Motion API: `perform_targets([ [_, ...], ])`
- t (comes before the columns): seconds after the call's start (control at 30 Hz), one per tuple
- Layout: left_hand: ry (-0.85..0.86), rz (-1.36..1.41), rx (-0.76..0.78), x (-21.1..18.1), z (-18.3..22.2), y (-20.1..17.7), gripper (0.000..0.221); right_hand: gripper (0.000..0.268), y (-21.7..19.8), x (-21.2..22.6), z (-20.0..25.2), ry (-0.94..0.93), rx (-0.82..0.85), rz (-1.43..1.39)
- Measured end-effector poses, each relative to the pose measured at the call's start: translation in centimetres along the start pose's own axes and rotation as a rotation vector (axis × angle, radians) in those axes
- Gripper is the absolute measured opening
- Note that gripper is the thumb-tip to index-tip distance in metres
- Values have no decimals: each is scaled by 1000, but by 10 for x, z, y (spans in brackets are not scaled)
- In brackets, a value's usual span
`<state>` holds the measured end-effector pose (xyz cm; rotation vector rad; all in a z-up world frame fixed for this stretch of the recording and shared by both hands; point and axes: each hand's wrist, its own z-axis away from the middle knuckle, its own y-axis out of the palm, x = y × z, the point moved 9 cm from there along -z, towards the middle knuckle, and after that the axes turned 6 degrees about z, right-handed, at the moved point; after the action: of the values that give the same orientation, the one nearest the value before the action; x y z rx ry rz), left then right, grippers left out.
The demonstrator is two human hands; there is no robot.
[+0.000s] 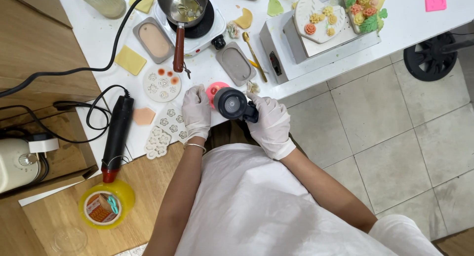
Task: Creating small decorative wax shapes using molds and a heat tool.
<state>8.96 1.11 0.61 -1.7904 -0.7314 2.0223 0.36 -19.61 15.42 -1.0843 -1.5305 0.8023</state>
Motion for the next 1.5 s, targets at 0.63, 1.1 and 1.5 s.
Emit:
perform_targets([
  [0.63,39,6,-38,3,0,1,28,63,7,-10,-1,-2,-20,35],
  [1.1,15,35,-35,2,1,-1,27,61,13,-7,-2,-15,26,50],
  [1.5,-19,25,-16,-1,0,-2,28,63,19,0,2,-69,70,1],
])
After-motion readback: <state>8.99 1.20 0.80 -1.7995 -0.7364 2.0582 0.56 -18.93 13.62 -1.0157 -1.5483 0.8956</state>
